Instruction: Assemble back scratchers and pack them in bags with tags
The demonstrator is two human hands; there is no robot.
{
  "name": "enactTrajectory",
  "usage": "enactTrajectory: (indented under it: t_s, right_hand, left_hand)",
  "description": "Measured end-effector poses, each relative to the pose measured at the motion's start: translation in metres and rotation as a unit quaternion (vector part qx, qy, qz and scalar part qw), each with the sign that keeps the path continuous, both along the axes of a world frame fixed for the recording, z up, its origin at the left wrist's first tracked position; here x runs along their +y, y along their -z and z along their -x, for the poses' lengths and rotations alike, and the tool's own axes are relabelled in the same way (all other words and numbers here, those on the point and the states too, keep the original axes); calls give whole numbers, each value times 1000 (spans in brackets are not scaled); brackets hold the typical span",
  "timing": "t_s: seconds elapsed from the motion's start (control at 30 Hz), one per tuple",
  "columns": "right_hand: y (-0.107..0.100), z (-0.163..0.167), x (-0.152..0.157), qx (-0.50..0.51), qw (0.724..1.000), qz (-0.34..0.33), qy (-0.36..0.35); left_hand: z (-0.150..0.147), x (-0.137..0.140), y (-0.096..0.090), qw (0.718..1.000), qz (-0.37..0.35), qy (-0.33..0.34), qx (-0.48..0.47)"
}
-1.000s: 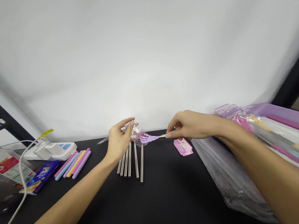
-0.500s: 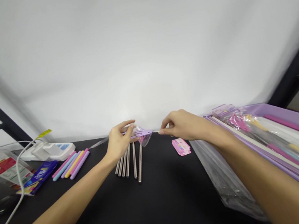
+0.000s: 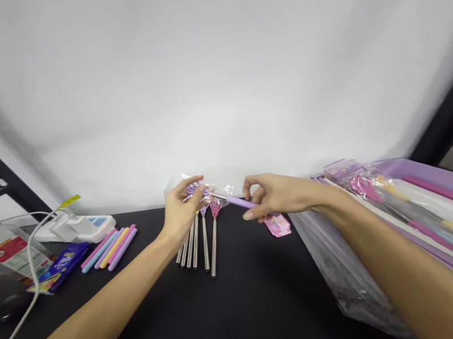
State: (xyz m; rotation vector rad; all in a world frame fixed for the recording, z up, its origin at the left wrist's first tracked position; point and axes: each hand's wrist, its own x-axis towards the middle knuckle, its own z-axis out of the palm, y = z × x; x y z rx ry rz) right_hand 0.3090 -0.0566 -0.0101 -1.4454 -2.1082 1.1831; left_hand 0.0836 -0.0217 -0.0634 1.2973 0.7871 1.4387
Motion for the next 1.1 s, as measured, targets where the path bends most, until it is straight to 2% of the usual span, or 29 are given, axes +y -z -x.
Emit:
enactTrajectory:
  t_s: [0.07, 0.13, 0.3, 0.37, 0.53, 0.7, 0.83, 0.93, 1.0, 1.1]
  right_hand:
    - [-5, -11, 0, -5, 999, 33, -7]
    - [-7, -12, -2, 2, 999, 37, -3]
    - [-4, 12, -5, 50, 998, -13, 25]
    - [-2, 16, -5, 81, 996, -34, 29]
    - [-1, 7, -3, 97, 994, -45, -33]
    - [3, 14, 0, 70, 984, -161, 38]
    - [4, 23, -1, 21, 974, -219, 52]
    - [-1, 20, -5, 32, 978, -205, 19]
    - [-7, 13, -9, 54, 985, -160, -44]
    - [-13, 3, -15, 41, 986, -111, -121]
  left_hand:
    - [1, 0, -2, 1000, -6, -14, -7]
    - [-1, -3, -2, 1000, -9, 4, -3]
    - [-14, -15, -1, 995, -31, 94, 31]
    - [-14, -15, -2, 995, -28, 88, 34]
    - [-4, -11, -11, 997, -10, 71, 27]
    - [-13, -20, -5, 988, -10, 142, 54]
    - [-18, -24, 2, 982, -22, 172, 71]
    - [-12, -19, 2, 986, -19, 146, 79]
    - [-7, -14, 0, 989, -9, 134, 69]
    - [-1, -10, 0, 987, 1, 151, 62]
